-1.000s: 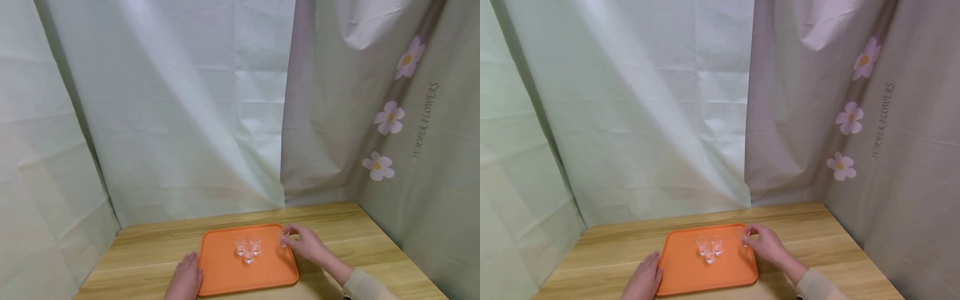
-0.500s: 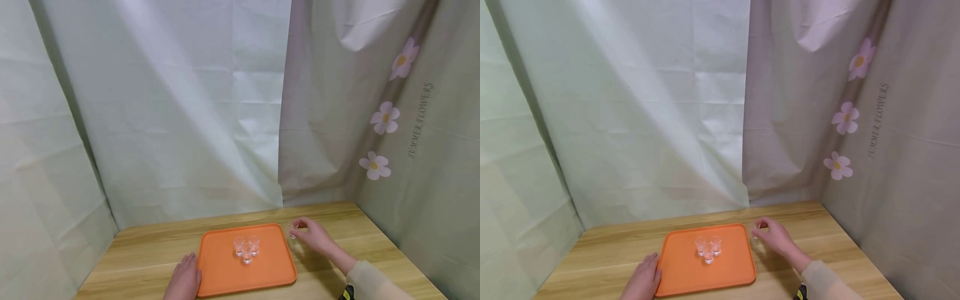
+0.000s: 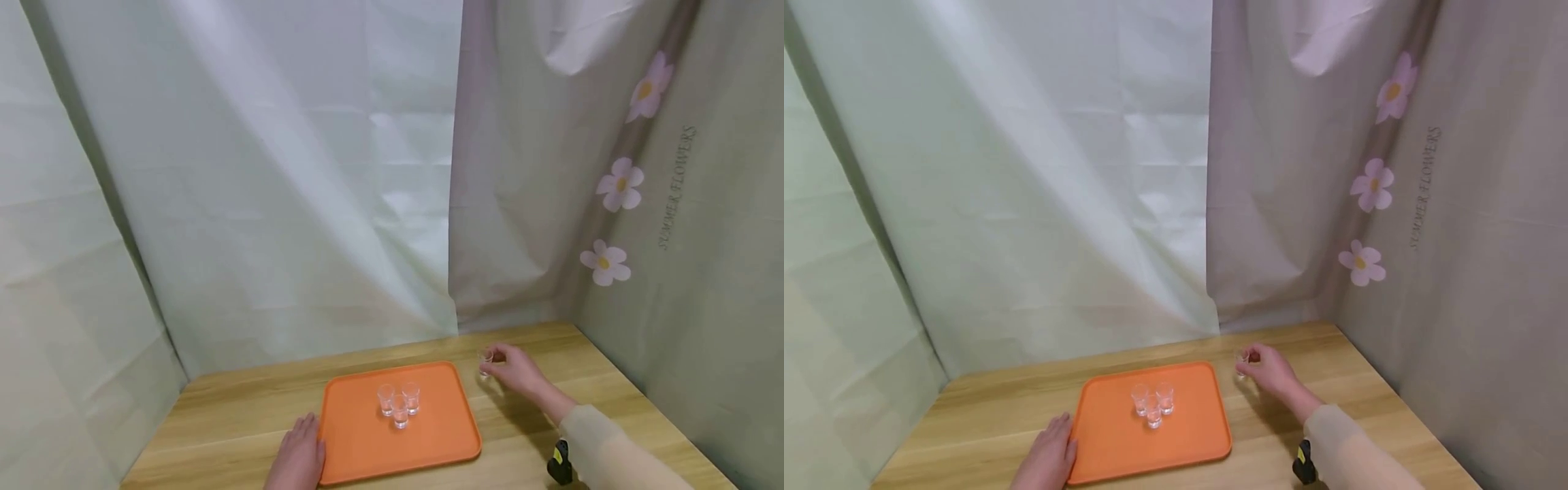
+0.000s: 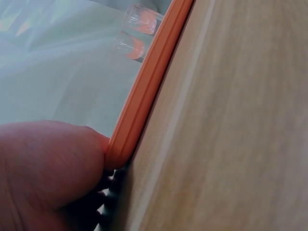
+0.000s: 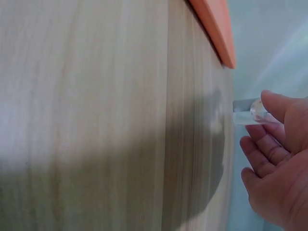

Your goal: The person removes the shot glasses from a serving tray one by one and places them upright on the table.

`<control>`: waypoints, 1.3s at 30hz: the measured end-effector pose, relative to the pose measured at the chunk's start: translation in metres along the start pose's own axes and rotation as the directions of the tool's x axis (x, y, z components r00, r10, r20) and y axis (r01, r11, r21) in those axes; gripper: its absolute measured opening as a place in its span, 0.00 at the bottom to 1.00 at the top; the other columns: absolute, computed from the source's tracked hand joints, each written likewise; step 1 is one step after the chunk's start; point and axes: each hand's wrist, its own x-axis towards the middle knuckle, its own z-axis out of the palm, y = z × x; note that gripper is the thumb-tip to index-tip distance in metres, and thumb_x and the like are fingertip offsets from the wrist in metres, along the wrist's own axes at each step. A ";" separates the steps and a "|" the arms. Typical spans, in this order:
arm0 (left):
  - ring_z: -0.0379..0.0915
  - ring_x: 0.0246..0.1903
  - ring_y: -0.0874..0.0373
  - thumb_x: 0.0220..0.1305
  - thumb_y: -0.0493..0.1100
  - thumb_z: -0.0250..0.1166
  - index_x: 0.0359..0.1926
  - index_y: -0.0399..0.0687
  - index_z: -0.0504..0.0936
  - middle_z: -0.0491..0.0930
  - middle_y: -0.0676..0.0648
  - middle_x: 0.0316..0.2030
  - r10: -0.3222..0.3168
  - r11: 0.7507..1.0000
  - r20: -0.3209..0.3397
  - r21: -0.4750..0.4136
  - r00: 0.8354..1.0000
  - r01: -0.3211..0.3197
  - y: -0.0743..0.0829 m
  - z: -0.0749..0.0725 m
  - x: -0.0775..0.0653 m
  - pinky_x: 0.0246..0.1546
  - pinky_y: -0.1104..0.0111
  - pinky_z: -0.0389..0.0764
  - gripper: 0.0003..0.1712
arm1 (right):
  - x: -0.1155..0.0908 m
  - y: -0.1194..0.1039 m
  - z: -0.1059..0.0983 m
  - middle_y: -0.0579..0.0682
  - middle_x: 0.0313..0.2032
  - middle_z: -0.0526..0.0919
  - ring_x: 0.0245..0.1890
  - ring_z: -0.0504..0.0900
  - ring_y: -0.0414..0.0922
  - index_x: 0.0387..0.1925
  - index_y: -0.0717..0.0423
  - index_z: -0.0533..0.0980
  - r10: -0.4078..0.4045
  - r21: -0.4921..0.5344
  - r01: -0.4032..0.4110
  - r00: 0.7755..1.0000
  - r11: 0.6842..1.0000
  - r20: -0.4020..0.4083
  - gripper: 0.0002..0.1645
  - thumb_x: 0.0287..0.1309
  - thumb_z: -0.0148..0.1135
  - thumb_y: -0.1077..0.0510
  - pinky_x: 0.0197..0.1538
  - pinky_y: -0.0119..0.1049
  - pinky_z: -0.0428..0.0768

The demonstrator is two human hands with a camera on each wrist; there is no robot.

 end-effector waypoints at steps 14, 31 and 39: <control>0.72 0.67 0.20 0.72 0.34 0.67 0.62 0.18 0.79 0.78 0.20 0.64 0.072 0.997 -0.082 0.002 0.994 -0.073 -0.010 0.013 0.001 0.67 0.29 0.73 0.25 | 0.003 0.007 0.000 0.50 0.44 0.88 0.49 0.86 0.50 0.50 0.60 0.85 0.012 -0.023 -0.012 1.000 1.000 0.023 0.14 0.70 0.77 0.56 0.52 0.50 0.86; 0.72 0.66 0.19 0.73 0.34 0.66 0.63 0.16 0.78 0.77 0.19 0.64 0.084 0.996 -0.108 -0.008 0.991 -0.086 -0.014 0.016 0.000 0.67 0.29 0.73 0.25 | -0.002 0.001 -0.002 0.65 0.59 0.86 0.61 0.84 0.65 0.67 0.71 0.77 0.018 0.034 -0.019 0.999 0.999 0.032 0.32 0.72 0.76 0.56 0.65 0.60 0.84; 0.73 0.65 0.20 0.68 0.33 0.70 0.60 0.17 0.79 0.78 0.19 0.63 0.108 0.994 -0.122 0.025 0.987 -0.105 -0.020 0.015 0.002 0.65 0.30 0.75 0.26 | -0.005 -0.024 -0.006 0.72 0.77 0.69 0.76 0.68 0.73 0.81 0.68 0.64 -0.115 -0.099 0.113 0.993 0.989 -0.009 0.51 0.70 0.78 0.49 0.77 0.72 0.67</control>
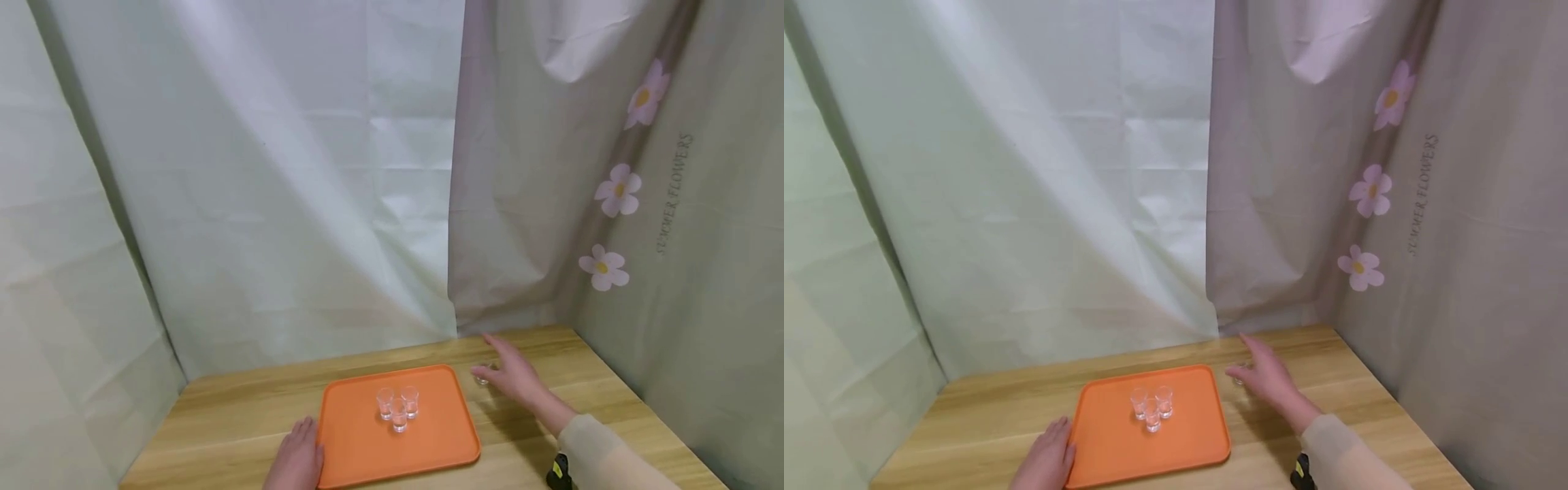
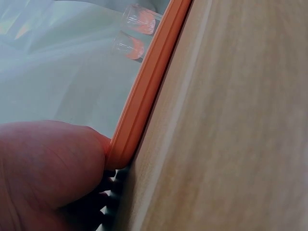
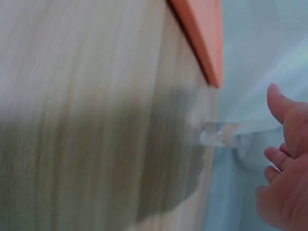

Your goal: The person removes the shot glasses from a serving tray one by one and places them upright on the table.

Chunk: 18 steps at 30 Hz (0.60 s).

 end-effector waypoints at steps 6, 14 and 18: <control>0.71 0.68 0.21 0.71 0.35 0.69 0.63 0.16 0.78 0.77 0.19 0.65 -0.038 0.999 0.038 0.009 0.999 0.037 -0.002 -0.005 0.005 0.69 0.30 0.72 0.27 | 0.006 -0.019 0.007 0.71 0.82 0.61 0.81 0.59 0.71 0.85 0.64 0.60 -0.100 -0.059 0.102 0.994 0.993 0.033 0.57 0.67 0.80 0.48 0.79 0.73 0.62; 0.72 0.67 0.21 0.70 0.34 0.70 0.62 0.17 0.79 0.78 0.20 0.64 -0.031 1.000 0.028 0.000 0.999 0.031 -0.002 0.000 0.001 0.68 0.30 0.73 0.27 | -0.008 -0.032 0.027 0.66 0.84 0.59 0.83 0.56 0.69 0.86 0.61 0.58 -0.160 -0.021 0.164 0.978 0.986 0.136 0.58 0.68 0.80 0.47 0.80 0.72 0.60; 0.72 0.67 0.21 0.70 0.34 0.70 0.62 0.17 0.79 0.78 0.20 0.64 -0.028 1.000 0.021 -0.002 0.999 0.028 0.000 0.001 0.000 0.68 0.29 0.73 0.26 | -0.009 -0.042 0.037 0.66 0.83 0.62 0.82 0.59 0.70 0.85 0.60 0.62 -0.202 0.033 0.200 0.961 0.979 0.188 0.54 0.69 0.78 0.46 0.80 0.72 0.60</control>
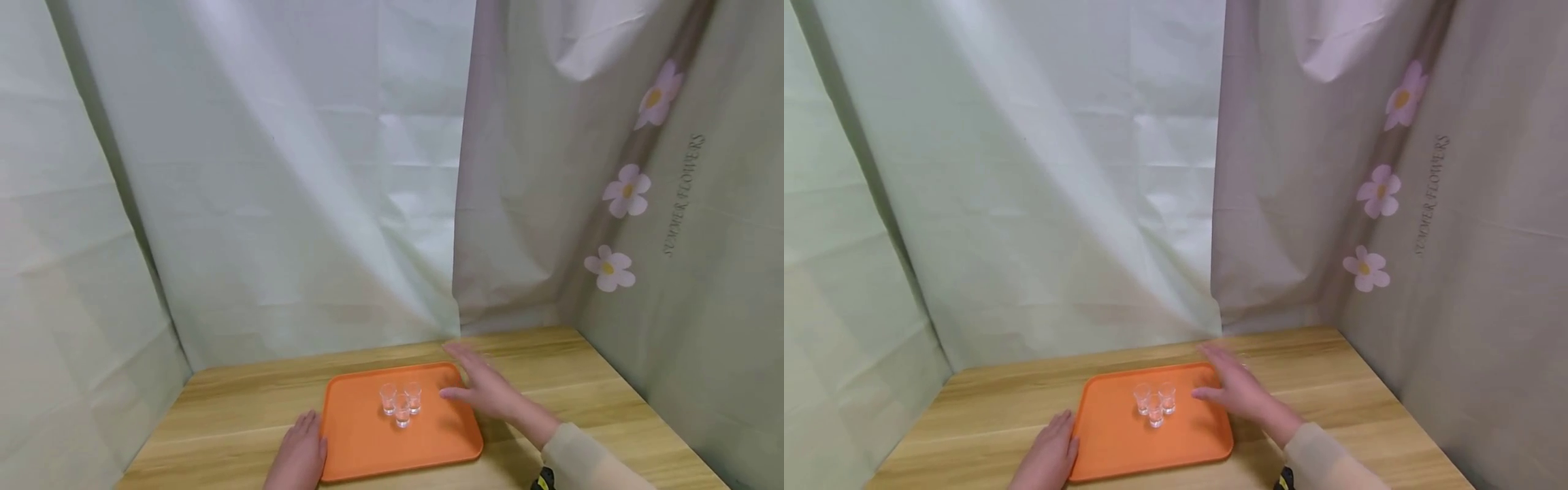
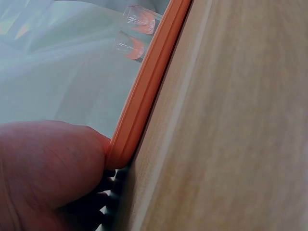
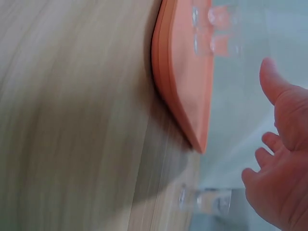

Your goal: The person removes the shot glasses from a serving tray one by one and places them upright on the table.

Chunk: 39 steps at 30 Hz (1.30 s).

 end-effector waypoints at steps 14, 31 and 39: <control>0.73 0.66 0.21 0.73 0.35 0.67 0.62 0.17 0.78 0.79 0.20 0.62 0.030 0.999 -0.035 0.015 0.999 -0.029 -0.003 -0.002 0.003 0.66 0.30 0.74 0.25 | 0.016 -0.023 0.025 0.59 0.80 0.69 0.79 0.68 0.63 0.85 0.57 0.63 -0.070 0.148 0.051 0.989 0.988 0.127 0.50 0.72 0.76 0.48 0.78 0.67 0.68; 0.75 0.64 0.21 0.67 0.32 0.71 0.59 0.17 0.80 0.79 0.20 0.61 0.035 0.999 -0.036 -0.002 0.999 -0.035 -0.001 0.002 0.000 0.63 0.30 0.77 0.24 | 0.019 -0.025 0.043 0.59 0.73 0.78 0.74 0.75 0.63 0.76 0.61 0.72 -0.040 0.147 0.013 0.983 0.989 0.179 0.35 0.77 0.70 0.50 0.76 0.65 0.72; 0.79 0.58 0.24 0.65 0.32 0.71 0.55 0.20 0.82 0.82 0.23 0.56 0.098 0.994 -0.107 0.057 0.989 -0.092 0.004 0.002 0.000 0.56 0.32 0.82 0.21 | 0.019 -0.026 0.047 0.55 0.64 0.85 0.70 0.79 0.61 0.67 0.61 0.78 -0.059 0.123 0.039 0.985 0.992 0.163 0.26 0.76 0.71 0.53 0.74 0.63 0.76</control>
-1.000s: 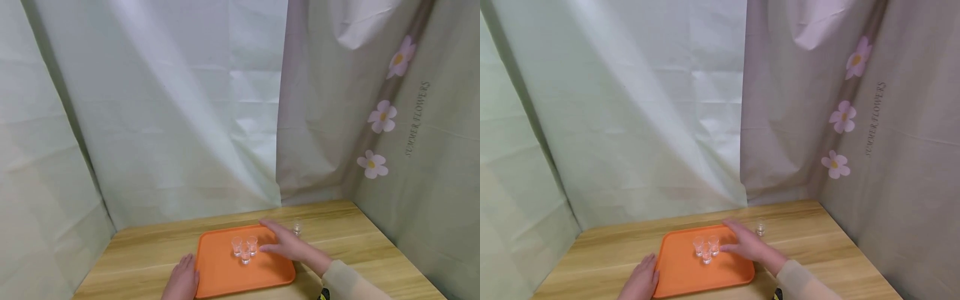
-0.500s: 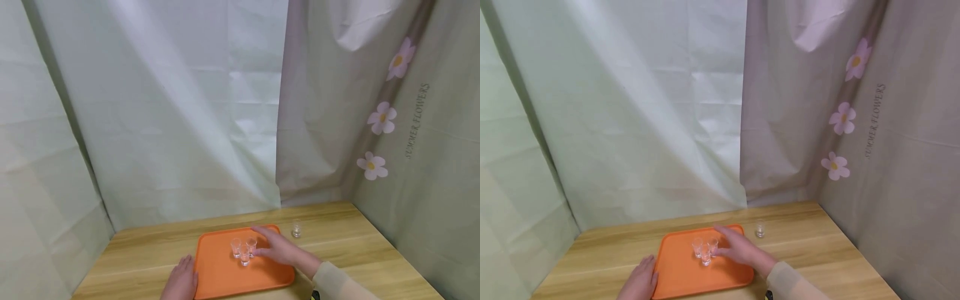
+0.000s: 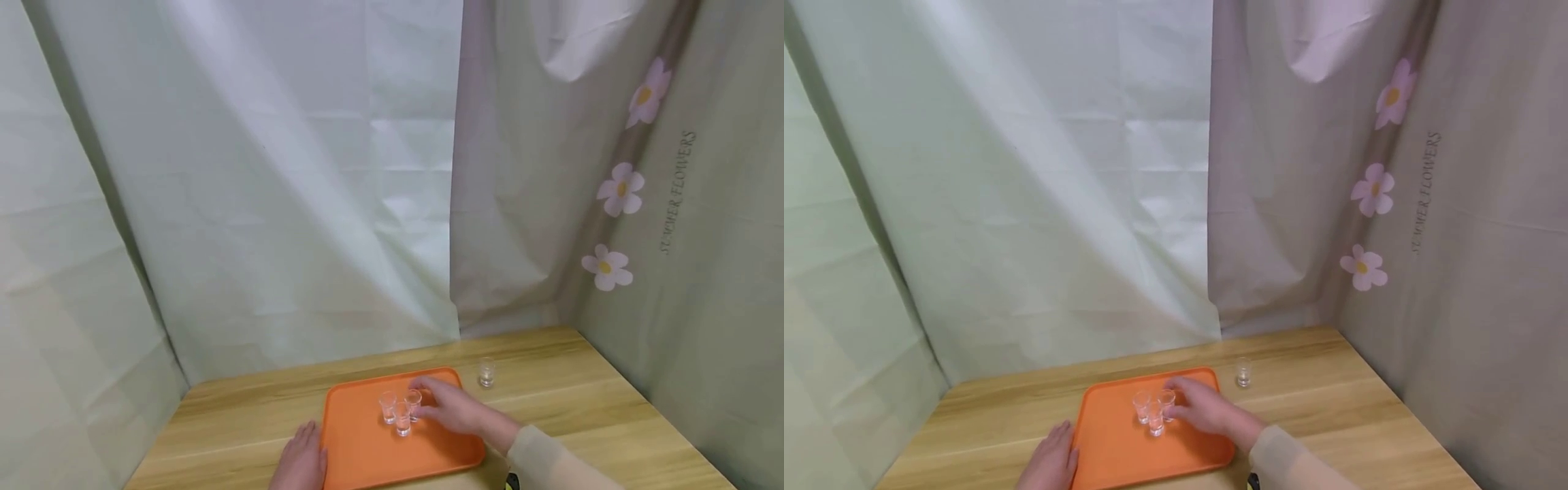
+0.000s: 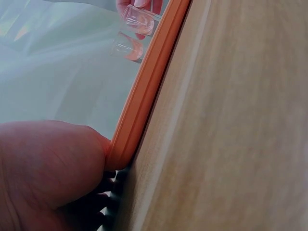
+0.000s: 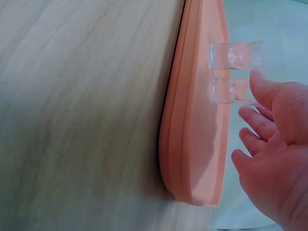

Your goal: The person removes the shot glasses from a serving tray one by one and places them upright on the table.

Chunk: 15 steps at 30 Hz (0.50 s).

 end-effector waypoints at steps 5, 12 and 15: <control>0.78 0.58 0.23 0.67 0.32 0.70 0.56 0.19 0.81 0.82 0.22 0.57 0.004 1.000 0.000 -0.005 1.000 -0.004 0.001 -0.002 0.000 0.57 0.32 0.81 0.21 | 0.003 0.000 0.003 0.53 0.63 0.86 0.70 0.79 0.60 0.64 0.58 0.80 -0.005 -0.015 0.005 1.000 1.000 -0.014 0.22 0.75 0.71 0.54 0.74 0.62 0.76; 0.79 0.59 0.22 0.64 0.33 0.72 0.55 0.19 0.82 0.82 0.21 0.57 0.007 1.000 -0.003 -0.012 1.000 -0.008 -0.006 0.000 -0.001 0.57 0.31 0.81 0.23 | 0.006 0.001 0.007 0.52 0.58 0.87 0.67 0.82 0.58 0.59 0.56 0.82 0.000 -0.028 -0.001 1.000 1.000 -0.026 0.18 0.74 0.72 0.55 0.73 0.57 0.78; 0.77 0.60 0.21 0.64 0.32 0.71 0.56 0.18 0.81 0.81 0.20 0.58 0.008 1.000 0.018 -0.030 1.000 -0.007 -0.007 0.003 0.000 0.58 0.30 0.80 0.24 | 0.006 0.002 0.008 0.50 0.55 0.87 0.64 0.83 0.55 0.55 0.55 0.82 -0.001 -0.038 0.000 0.999 0.999 -0.036 0.14 0.74 0.73 0.56 0.70 0.55 0.80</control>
